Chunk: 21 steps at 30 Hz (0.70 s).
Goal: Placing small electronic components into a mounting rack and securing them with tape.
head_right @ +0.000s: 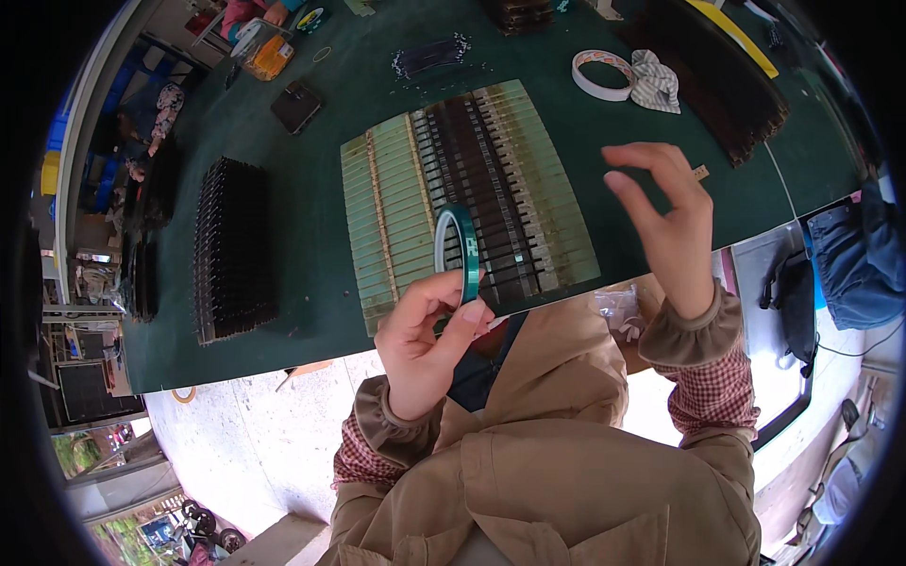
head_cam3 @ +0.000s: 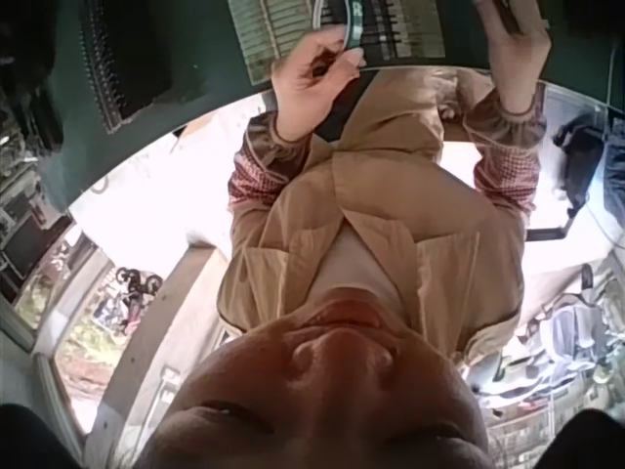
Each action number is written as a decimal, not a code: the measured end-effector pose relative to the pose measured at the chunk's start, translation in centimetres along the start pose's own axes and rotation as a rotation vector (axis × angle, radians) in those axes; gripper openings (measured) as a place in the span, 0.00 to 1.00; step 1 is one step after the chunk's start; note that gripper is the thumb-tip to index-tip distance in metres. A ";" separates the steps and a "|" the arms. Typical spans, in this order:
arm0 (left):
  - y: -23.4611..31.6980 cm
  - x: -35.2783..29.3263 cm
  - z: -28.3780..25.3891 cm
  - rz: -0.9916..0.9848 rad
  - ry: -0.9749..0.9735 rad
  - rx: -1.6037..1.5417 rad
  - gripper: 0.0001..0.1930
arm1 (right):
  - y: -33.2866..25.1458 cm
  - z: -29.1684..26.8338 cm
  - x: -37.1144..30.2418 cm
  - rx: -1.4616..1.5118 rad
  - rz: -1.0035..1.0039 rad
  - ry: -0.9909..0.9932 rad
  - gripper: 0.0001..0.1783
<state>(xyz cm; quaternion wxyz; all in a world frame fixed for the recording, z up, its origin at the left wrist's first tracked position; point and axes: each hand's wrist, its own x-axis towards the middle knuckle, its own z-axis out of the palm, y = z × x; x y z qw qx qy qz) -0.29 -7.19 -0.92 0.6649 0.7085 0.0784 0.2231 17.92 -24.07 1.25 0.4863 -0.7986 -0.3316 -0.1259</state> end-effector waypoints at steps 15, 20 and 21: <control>0.4 2.1 1.7 0.523 0.066 0.765 0.17 | -6.3 2.7 -1.4 -0.245 -0.487 -0.143 0.11; 0.1 2.2 1.4 0.537 0.062 0.747 0.17 | -5.7 3.1 -0.3 -0.235 -0.503 -0.181 0.10; 0.1 2.0 1.3 0.537 0.065 0.748 0.17 | -5.5 3.1 0.0 -0.246 -0.491 -0.160 0.09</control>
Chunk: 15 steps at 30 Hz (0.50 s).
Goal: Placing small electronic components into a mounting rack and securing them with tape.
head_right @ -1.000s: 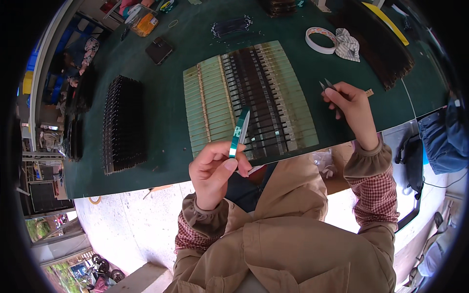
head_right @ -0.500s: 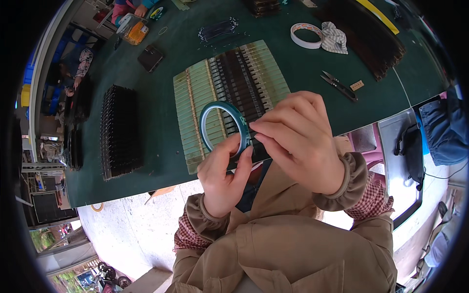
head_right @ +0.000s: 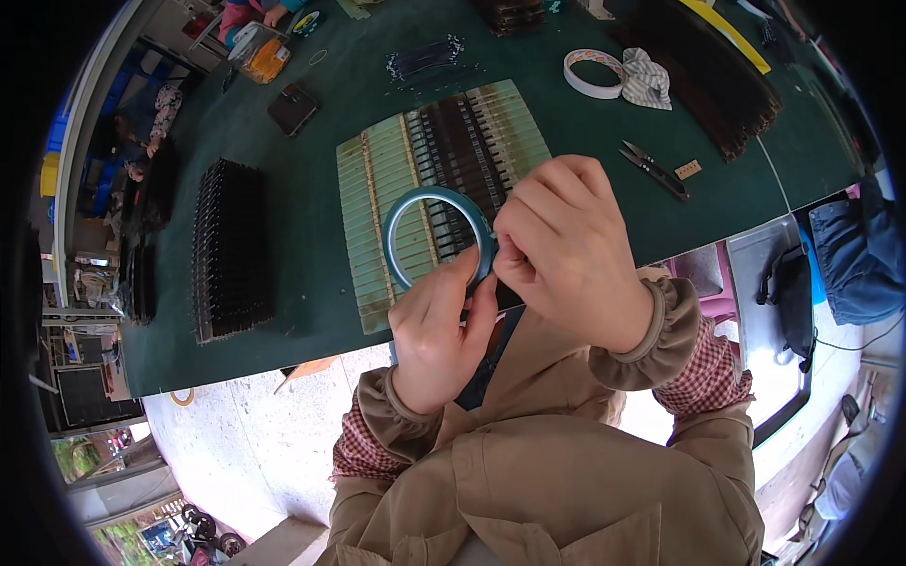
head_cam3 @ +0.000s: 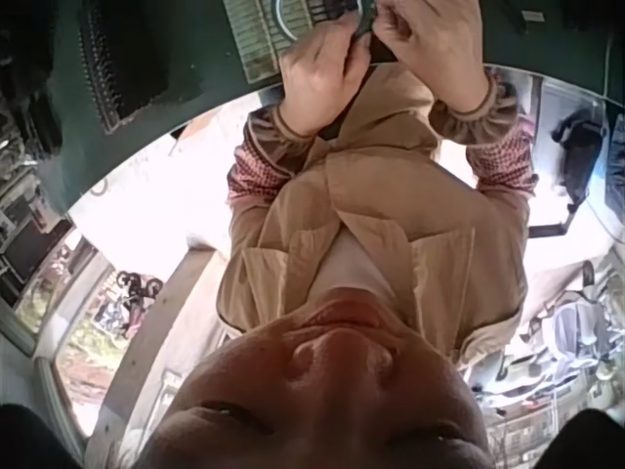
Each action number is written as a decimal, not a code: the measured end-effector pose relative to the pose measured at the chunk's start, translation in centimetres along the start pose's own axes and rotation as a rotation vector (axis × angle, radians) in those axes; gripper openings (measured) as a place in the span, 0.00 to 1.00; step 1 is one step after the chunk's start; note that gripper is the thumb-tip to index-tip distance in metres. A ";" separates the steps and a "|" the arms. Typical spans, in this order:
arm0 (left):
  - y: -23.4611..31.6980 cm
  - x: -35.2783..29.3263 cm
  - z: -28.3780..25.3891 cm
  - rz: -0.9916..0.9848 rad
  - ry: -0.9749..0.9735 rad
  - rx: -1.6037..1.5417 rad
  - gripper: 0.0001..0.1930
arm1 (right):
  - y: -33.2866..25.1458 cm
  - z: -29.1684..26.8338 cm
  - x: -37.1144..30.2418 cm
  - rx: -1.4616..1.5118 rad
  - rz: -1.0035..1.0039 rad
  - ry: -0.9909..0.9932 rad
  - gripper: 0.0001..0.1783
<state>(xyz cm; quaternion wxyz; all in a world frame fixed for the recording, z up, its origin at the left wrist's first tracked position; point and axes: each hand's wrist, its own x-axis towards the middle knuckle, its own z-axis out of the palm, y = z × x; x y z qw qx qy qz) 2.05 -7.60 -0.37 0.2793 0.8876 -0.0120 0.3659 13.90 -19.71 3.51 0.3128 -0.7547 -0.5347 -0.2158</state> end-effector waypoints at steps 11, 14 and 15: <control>0.7 0.1 -2.9 -0.849 -0.210 -1.225 0.09 | 2.8 -3.4 -1.0 0.780 0.321 -0.064 0.10; -0.1 0.4 -2.3 -0.902 -0.353 -1.414 0.11 | 3.5 -4.3 -1.0 0.932 0.212 -0.313 0.10; -0.3 0.7 -2.0 -0.927 -0.426 -1.506 0.12 | 3.4 -4.3 -1.1 0.977 0.177 -0.377 0.10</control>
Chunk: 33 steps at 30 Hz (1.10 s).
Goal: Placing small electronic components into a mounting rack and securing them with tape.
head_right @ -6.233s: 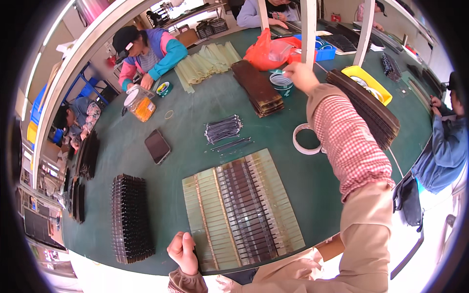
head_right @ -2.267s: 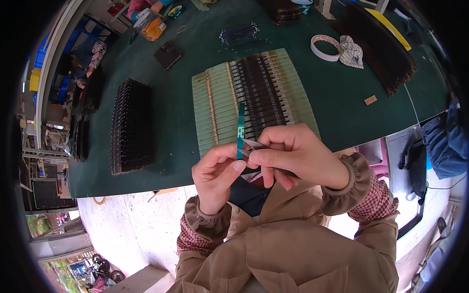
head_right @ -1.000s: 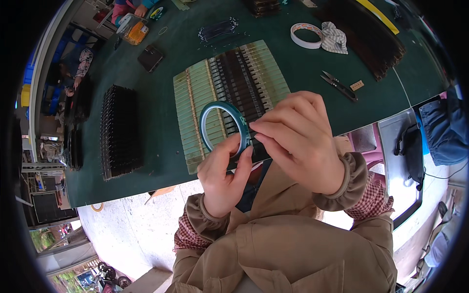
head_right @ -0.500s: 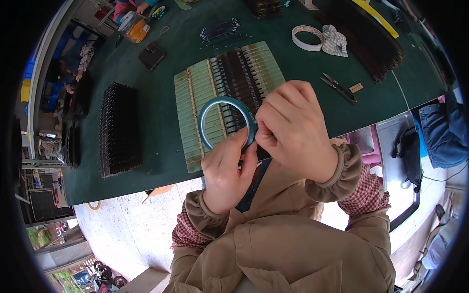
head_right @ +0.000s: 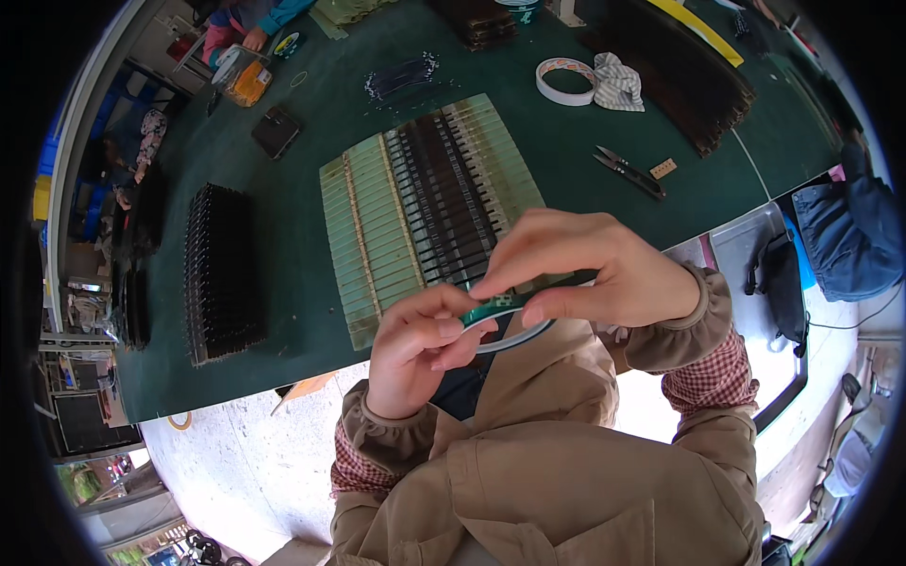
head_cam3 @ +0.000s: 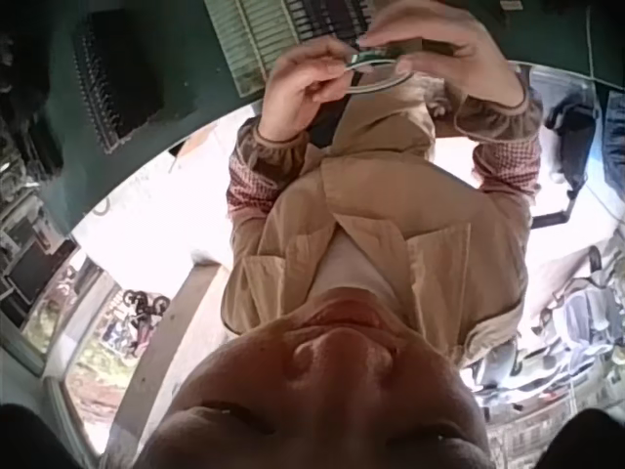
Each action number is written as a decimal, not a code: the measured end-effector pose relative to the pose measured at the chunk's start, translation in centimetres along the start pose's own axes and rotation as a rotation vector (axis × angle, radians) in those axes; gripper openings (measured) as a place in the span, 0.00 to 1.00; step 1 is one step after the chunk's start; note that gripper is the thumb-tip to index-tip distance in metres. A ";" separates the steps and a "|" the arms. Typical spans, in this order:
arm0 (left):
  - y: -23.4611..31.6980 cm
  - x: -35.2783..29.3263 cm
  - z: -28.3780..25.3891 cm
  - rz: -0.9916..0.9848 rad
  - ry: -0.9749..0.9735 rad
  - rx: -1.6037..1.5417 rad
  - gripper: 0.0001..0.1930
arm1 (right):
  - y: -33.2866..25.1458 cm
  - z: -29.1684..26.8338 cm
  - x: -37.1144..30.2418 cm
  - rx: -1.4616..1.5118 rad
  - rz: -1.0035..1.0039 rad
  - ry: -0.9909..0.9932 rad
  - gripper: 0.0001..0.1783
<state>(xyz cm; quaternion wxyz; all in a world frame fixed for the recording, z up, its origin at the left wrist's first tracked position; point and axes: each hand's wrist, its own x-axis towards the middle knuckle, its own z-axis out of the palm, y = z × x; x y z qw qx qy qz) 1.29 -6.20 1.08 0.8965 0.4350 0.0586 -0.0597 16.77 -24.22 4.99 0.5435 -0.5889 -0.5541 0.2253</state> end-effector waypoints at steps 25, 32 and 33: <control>-9.2 3.2 7.0 0.639 0.043 1.050 0.27 | 0.6 5.0 -10.7 -0.107 0.102 1.112 0.04; -12.2 3.1 8.0 0.273 -0.287 0.221 0.27 | 2.4 4.8 -12.0 -0.422 0.185 0.995 0.06; -11.8 3.3 8.2 0.201 -0.274 0.237 0.24 | 2.5 4.6 -12.1 -0.407 0.204 0.997 0.06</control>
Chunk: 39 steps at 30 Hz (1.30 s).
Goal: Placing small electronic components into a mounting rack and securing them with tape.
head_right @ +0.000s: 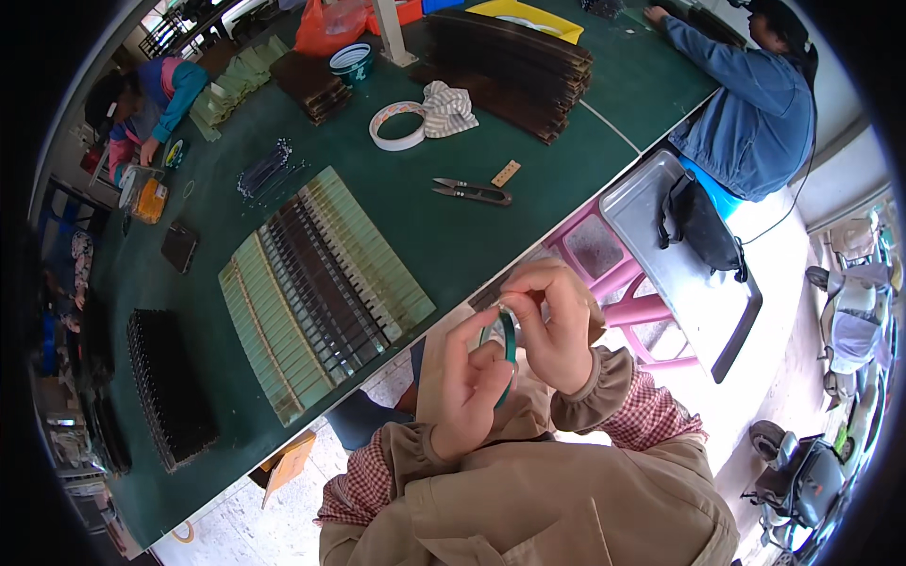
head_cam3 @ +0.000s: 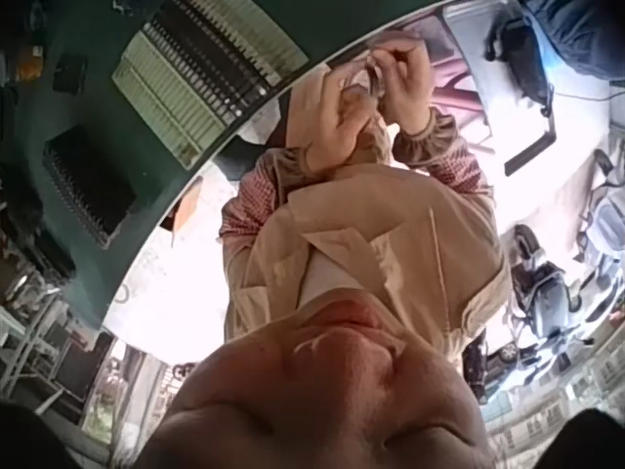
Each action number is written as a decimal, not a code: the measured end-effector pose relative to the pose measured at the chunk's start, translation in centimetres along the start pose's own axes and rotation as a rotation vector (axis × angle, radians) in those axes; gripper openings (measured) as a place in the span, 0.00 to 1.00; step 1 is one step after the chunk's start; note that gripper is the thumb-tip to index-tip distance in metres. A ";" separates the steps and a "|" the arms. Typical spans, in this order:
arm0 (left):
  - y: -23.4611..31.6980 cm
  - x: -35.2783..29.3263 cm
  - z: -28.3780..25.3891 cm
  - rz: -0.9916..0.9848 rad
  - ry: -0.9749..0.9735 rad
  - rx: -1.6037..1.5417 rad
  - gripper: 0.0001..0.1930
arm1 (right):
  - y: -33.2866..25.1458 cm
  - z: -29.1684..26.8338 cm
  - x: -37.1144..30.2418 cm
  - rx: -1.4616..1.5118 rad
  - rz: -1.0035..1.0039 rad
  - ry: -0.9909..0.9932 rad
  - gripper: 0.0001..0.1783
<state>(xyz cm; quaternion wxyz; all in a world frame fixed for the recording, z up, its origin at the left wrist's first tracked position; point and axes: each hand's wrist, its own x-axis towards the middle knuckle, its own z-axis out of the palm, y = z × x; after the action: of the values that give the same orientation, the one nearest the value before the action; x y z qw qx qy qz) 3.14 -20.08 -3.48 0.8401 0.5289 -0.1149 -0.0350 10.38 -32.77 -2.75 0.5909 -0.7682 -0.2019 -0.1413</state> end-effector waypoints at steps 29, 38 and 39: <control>-0.3 3.4 -1.1 -0.330 0.164 -0.064 0.02 | 8.2 0.7 14.1 -0.668 -0.600 -0.286 0.13; -0.7 3.4 -1.4 -0.389 0.258 -0.101 0.03 | 4.9 -3.6 7.6 0.209 0.400 -0.226 0.11; -0.8 3.5 -1.2 -0.395 0.249 -0.110 0.03 | 5.4 -5.3 5.6 0.298 0.365 -0.238 0.11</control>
<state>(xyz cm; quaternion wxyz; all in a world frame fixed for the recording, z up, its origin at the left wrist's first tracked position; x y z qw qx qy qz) 6.90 -20.05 -4.17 0.8522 0.4949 0.0974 -0.1394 17.98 -38.25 -3.36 0.6853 -0.7077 -0.1463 0.0902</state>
